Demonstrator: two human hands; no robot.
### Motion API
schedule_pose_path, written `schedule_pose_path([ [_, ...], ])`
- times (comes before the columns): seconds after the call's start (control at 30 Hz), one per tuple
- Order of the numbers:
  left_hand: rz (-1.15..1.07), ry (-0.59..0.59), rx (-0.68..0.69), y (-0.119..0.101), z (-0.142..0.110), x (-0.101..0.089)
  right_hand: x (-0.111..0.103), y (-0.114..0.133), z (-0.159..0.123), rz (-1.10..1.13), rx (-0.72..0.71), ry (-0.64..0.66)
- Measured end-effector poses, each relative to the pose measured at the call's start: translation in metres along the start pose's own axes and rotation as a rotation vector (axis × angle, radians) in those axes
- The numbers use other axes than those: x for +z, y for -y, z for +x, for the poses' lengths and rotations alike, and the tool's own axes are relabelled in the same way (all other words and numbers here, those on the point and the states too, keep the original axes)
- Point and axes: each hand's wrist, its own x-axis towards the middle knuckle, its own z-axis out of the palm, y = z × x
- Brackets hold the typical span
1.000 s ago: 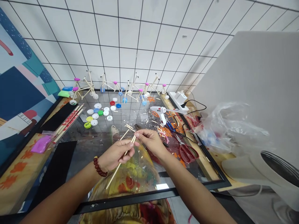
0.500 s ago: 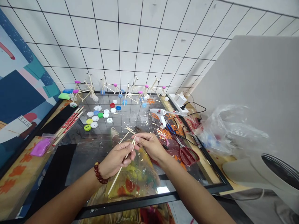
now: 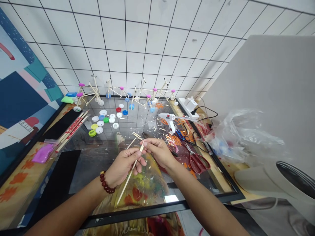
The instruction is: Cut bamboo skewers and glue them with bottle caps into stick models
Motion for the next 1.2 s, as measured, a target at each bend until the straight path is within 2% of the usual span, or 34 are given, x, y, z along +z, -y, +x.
schedule_pose_path([
  [0.1, 0.019, -0.024, 0.006, 0.0006, -0.0001, -0.0004, 0.0, 0.0017, -0.0006, 0.006, -0.009, -0.008],
  [0.3, 0.02, -0.066, 0.044, 0.0014, 0.0016, -0.0005, 0.0, 0.0062, -0.0024, 0.045, 0.07, 0.061],
  [0.8, -0.037, -0.054, -0.022, -0.0003, 0.0004, 0.0007, -0.0001, 0.0061, 0.0008, 0.008, 0.007, -0.111],
  [1.2, -0.059, -0.03, -0.027, 0.0028, 0.0025, -0.0009, -0.0022, 0.0018, 0.0026, -0.016, 0.029, -0.129],
])
